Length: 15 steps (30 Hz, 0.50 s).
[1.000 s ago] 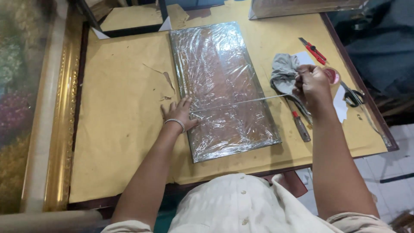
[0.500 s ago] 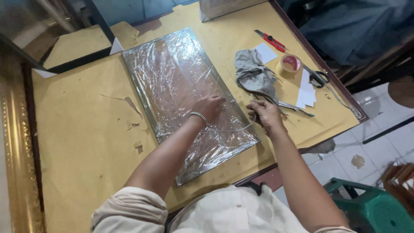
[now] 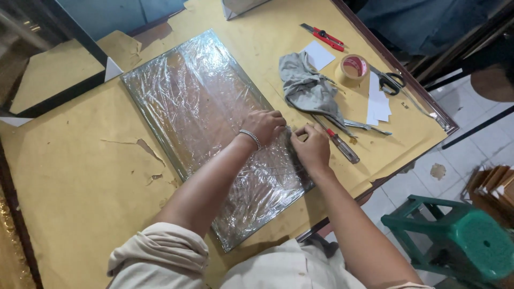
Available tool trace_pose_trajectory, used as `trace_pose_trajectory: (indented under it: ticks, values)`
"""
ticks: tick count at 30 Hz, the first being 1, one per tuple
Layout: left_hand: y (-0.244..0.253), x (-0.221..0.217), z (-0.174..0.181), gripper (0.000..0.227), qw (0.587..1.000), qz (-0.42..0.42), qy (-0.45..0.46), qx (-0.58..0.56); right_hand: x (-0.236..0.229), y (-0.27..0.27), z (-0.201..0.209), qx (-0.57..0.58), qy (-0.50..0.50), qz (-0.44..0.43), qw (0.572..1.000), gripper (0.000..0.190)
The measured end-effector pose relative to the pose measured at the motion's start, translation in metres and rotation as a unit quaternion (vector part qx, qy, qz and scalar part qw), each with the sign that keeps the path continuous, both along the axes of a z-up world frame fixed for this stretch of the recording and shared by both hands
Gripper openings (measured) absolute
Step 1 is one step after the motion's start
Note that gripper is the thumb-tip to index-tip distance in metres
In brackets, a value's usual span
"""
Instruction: Cleaning a mirror with a cloth and then attaching hanging wire to the back of a wrapped picture frame.
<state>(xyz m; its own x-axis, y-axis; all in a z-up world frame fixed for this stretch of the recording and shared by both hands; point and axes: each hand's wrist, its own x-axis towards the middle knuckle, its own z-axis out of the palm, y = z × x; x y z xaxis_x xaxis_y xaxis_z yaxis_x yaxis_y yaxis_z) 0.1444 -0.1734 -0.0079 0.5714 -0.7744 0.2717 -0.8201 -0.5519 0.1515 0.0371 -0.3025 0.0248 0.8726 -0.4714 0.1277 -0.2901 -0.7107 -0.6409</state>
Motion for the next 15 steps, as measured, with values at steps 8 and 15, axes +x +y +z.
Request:
trace_pose_trajectory:
  ticks: [8, 15]
  values:
    - [-0.003, 0.009, -0.009, 0.01, 0.987, 0.069, 0.14, -0.028, 0.008, 0.019, -0.011, -0.048, 0.044, -0.004, 0.998, 0.012]
    - [-0.001, 0.015, -0.013, 0.005, 0.979, 0.063, 0.179, -0.072, 0.013, 0.018, -0.015, -0.006, 0.071, -0.041, 0.997, 0.013]
